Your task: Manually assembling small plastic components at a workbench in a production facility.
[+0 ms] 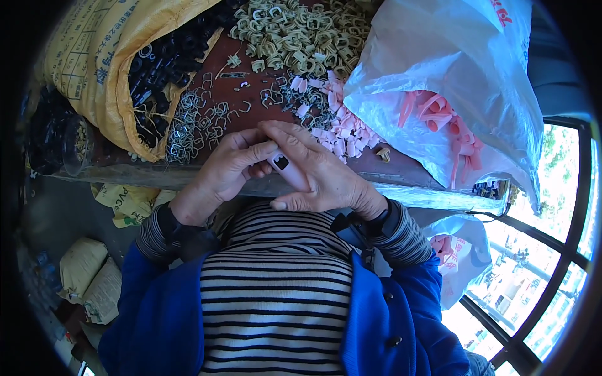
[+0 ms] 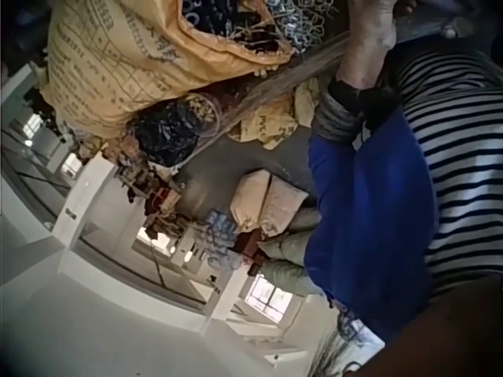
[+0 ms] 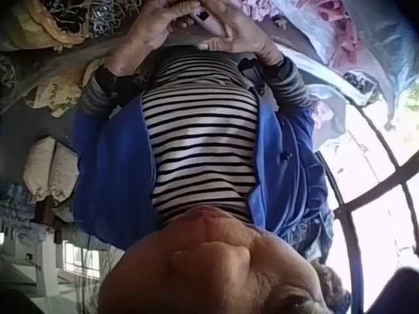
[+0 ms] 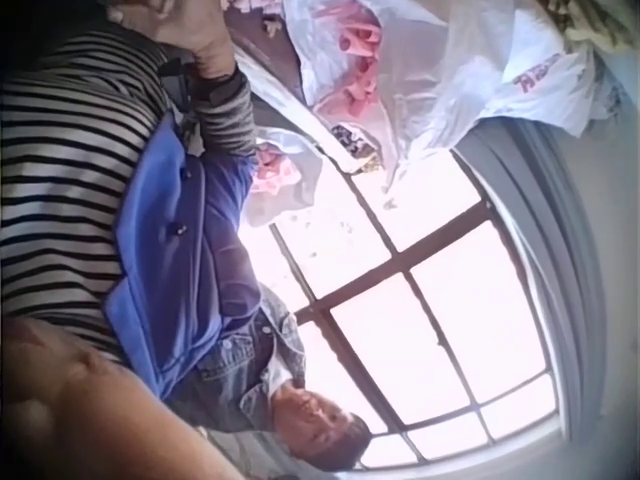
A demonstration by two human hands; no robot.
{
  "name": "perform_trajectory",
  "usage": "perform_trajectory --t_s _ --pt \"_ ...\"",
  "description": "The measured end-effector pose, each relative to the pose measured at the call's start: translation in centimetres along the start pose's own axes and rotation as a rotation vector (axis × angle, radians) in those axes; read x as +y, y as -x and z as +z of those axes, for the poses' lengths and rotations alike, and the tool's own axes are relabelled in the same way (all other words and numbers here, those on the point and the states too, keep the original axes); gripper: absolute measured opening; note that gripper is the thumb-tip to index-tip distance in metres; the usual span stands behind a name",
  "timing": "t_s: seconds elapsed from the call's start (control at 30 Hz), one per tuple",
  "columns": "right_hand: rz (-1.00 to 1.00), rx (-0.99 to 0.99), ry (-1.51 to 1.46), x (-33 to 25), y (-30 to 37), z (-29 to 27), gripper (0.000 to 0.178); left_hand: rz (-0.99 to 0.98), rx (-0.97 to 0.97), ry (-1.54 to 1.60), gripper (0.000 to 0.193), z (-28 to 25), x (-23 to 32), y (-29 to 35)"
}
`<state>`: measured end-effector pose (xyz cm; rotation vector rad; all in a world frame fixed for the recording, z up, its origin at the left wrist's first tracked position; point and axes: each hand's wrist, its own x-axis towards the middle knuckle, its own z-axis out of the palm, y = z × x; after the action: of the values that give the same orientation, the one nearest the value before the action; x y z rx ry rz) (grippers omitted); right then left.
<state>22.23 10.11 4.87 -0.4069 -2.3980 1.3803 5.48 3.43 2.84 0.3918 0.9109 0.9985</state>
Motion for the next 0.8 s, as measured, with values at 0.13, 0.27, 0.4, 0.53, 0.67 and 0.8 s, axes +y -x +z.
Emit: perform_trajectory --t_s 0.13,0.27,0.4,0.53,0.67,0.8 --pt "-0.029 0.013 -0.010 -0.4 -0.2 -0.1 0.083 0.019 -0.010 0.028 0.027 0.0 -0.2 -0.1" --pt "-0.026 0.077 -0.045 -0.6 -0.5 0.2 0.082 0.020 -0.080 0.109 0.032 0.2 -0.3 0.3" --pt "-0.078 0.240 0.009 -0.4 -0.3 0.3 0.068 -0.007 -0.174 0.164 0.034 0.5 -0.7 0.0" --pt "-0.027 0.281 0.084 -0.8 0.1 0.2 0.055 -0.044 -0.185 0.174 0.035 0.9 -0.7 0.3" --pt "-0.210 0.396 0.067 -0.2 -0.2 0.7 0.045 -0.044 -0.247 0.153 0.040 0.7 -1.3 -0.6" --pt "-0.144 0.386 0.135 -0.7 0.1 0.9 0.066 0.006 -0.350 0.158 0.039 -0.1 -2.0 -0.8"
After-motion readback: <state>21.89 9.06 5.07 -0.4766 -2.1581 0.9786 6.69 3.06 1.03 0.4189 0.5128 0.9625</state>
